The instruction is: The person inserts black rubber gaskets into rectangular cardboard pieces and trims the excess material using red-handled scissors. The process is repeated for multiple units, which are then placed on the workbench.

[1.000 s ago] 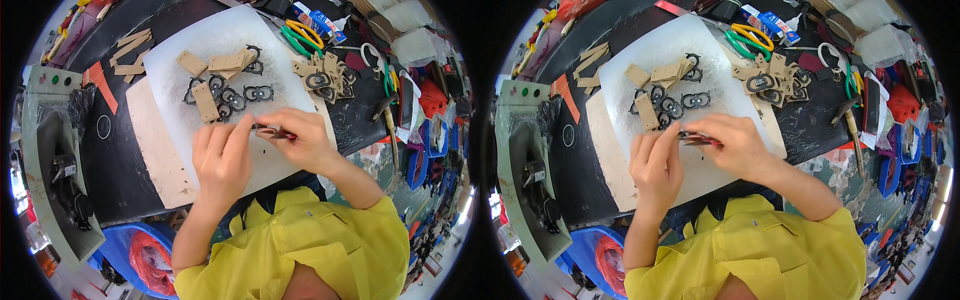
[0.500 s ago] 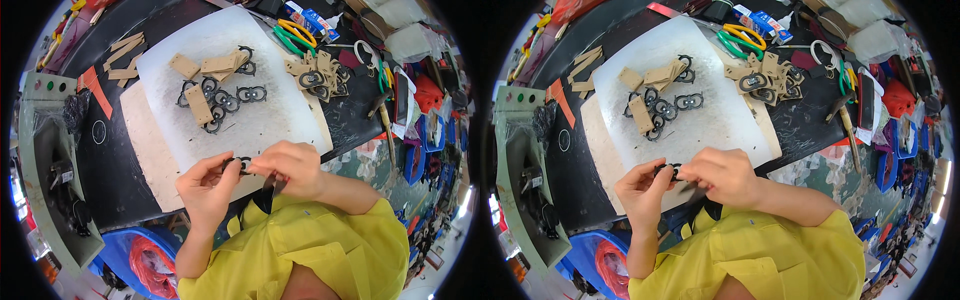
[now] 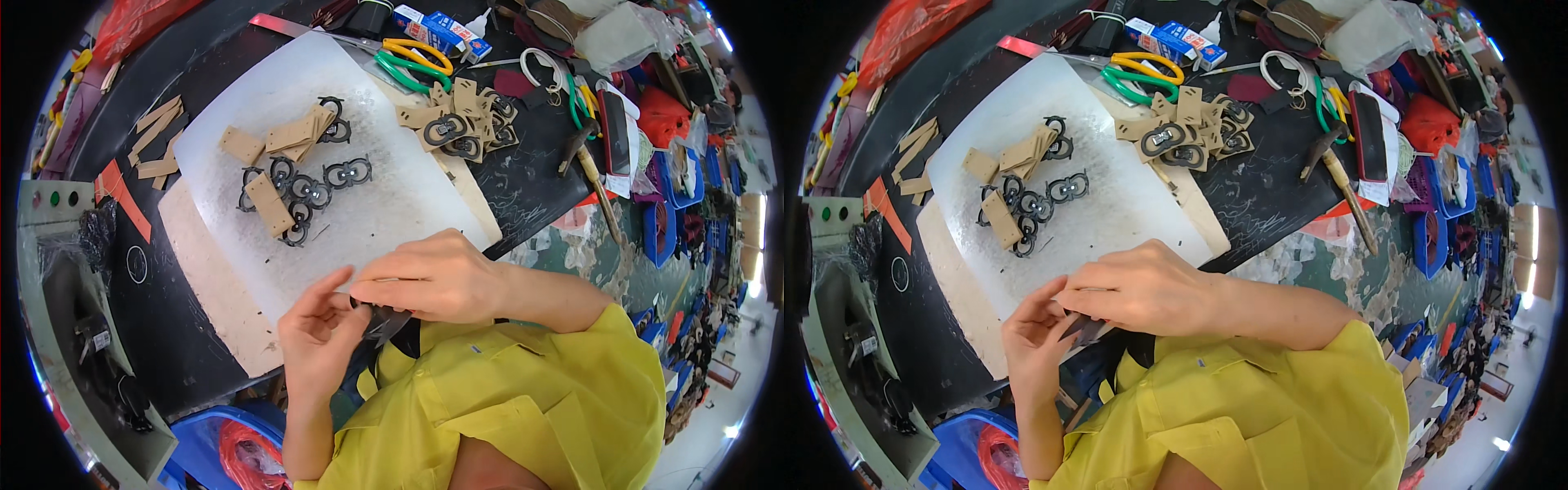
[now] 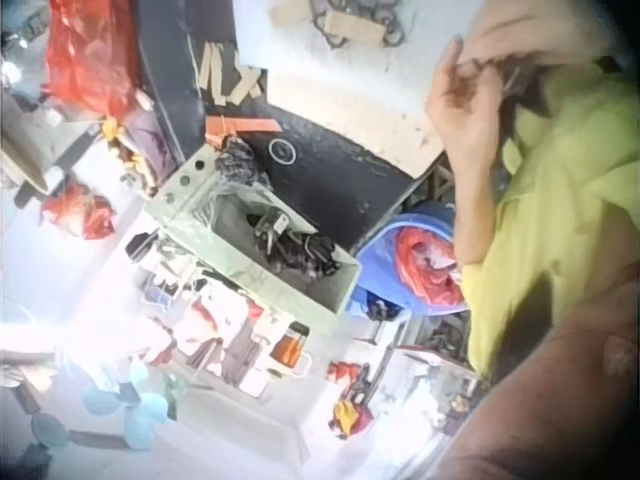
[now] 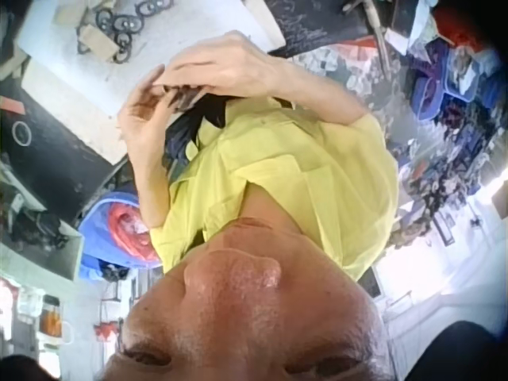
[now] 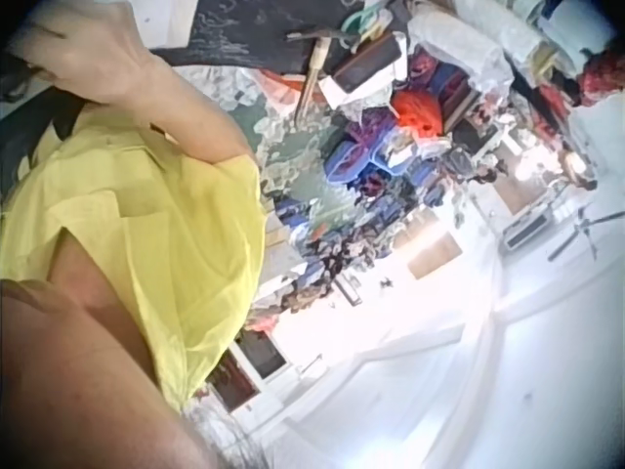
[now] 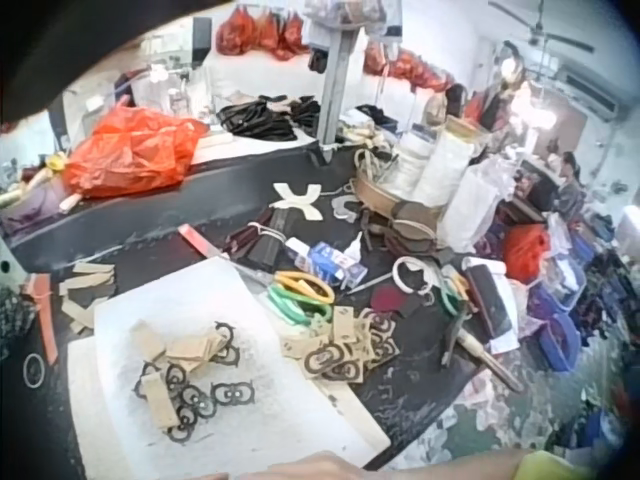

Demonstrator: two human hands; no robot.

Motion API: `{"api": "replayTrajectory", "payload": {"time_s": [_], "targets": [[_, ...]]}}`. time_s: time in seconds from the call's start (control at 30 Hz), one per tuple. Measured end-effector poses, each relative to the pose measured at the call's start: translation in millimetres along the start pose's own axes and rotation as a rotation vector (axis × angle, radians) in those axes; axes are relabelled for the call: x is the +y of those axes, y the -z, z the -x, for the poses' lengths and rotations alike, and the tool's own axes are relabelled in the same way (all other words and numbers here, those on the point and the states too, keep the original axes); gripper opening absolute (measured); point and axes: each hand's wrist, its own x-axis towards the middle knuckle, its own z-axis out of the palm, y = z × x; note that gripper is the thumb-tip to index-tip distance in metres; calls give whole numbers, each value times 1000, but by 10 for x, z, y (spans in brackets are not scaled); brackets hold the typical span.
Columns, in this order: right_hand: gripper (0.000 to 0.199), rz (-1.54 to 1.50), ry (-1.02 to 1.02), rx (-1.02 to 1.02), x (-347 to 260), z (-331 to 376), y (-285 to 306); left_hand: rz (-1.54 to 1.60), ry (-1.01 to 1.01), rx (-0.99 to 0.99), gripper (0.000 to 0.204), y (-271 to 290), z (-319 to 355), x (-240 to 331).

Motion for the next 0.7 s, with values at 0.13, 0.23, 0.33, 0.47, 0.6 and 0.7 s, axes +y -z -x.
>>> {"api": "replayTrajectory", "payload": {"time_s": [0.13, 0.23, 0.33, 0.47, 0.6, 0.7], "targets": [[23, -103, -245, 184, 31, -29, -73, 61, 6, 22, 25, -10, -48, -62], [14, -470, -775, 110, -67, -75, 32, 106, -149, 185, 24, -58, -48, -58], [14, -557, -868, 51, -149, -91, 0, 41, -275, 267, 24, -115, -4, -83], [11, -566, -923, 72, -174, -97, -55, -85, -376, 329, 21, -149, 38, -124], [21, -211, -544, 99, -176, -18, -145, -121, -362, 360, 20, -140, 44, -129], [34, 50, -138, 124, -148, 19, -158, -110, -311, 377, 19, -121, 49, -94]]}}
